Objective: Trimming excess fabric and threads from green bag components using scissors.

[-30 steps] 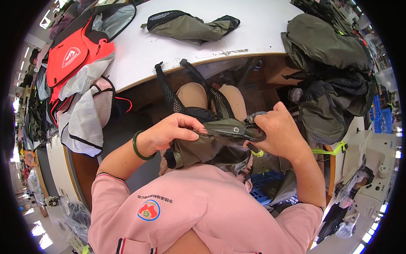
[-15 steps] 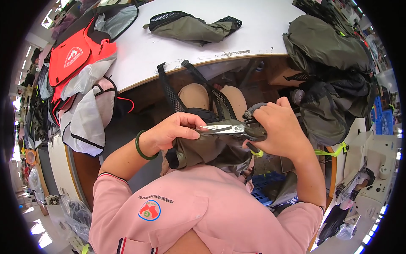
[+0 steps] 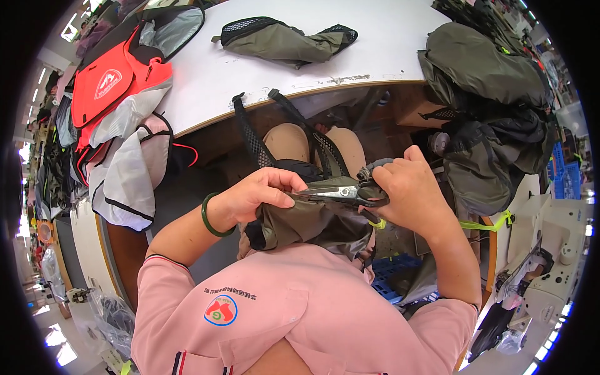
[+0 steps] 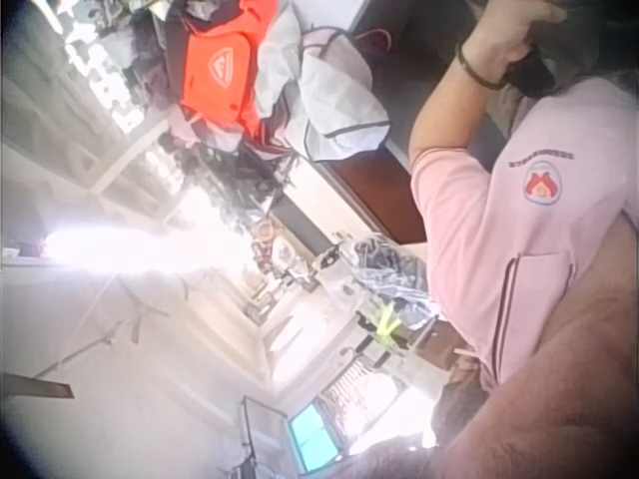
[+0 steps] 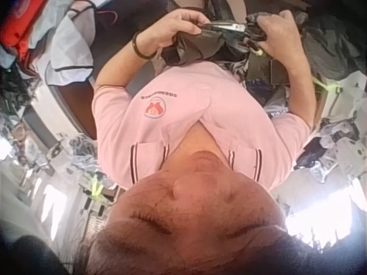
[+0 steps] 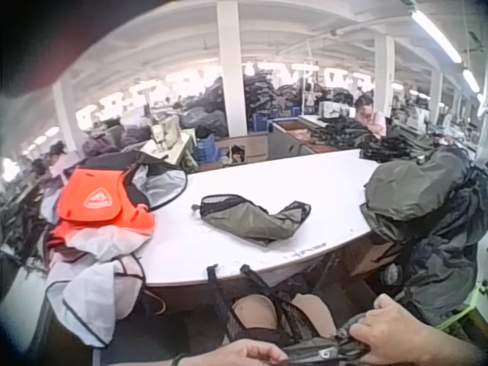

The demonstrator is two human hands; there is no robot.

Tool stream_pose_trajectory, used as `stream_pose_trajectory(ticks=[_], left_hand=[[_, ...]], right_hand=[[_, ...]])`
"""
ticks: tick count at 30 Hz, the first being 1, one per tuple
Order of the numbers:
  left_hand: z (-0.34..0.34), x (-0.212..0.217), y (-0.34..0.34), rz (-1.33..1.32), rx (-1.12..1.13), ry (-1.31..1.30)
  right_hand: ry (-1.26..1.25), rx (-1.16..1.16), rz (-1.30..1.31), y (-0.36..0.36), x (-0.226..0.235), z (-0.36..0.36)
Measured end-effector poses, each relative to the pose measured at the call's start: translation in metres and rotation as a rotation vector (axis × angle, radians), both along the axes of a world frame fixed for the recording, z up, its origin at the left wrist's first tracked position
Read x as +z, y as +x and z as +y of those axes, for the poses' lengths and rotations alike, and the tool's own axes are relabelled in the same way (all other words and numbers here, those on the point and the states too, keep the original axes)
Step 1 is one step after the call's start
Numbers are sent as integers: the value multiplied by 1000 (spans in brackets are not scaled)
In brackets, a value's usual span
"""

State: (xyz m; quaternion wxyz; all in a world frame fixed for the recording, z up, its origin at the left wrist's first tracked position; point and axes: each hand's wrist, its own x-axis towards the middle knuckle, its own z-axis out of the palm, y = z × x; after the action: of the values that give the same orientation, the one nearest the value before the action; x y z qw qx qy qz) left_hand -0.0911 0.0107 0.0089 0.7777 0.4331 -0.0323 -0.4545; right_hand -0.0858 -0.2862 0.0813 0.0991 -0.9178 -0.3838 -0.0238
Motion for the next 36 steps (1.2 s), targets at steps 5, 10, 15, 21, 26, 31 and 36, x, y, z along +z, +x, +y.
stream_pose_trajectory(ticks=[5,10,15,21,26,31,36], left_hand=[[0,1,2,-40,-6,-7],[-6,2,5,-230,3,30],[16,-2,-1,-245,146,55],[17,-4,-5,-164,120,46],[17,-10,-3,-46,109,-43],[13,-7,0,-12,91,-91],[7,-4,0,-9,72,-98]], right_hand=[[242,-220,303,-6,-5,13],[740,-197,817,-11,-30,42],[783,-316,963,-7,-33,43],[798,-340,912,-10,-39,44],[254,-89,-194,2,-12,20],[65,-55,-313,8,3,3],[-7,-36,-356,9,7,1]])
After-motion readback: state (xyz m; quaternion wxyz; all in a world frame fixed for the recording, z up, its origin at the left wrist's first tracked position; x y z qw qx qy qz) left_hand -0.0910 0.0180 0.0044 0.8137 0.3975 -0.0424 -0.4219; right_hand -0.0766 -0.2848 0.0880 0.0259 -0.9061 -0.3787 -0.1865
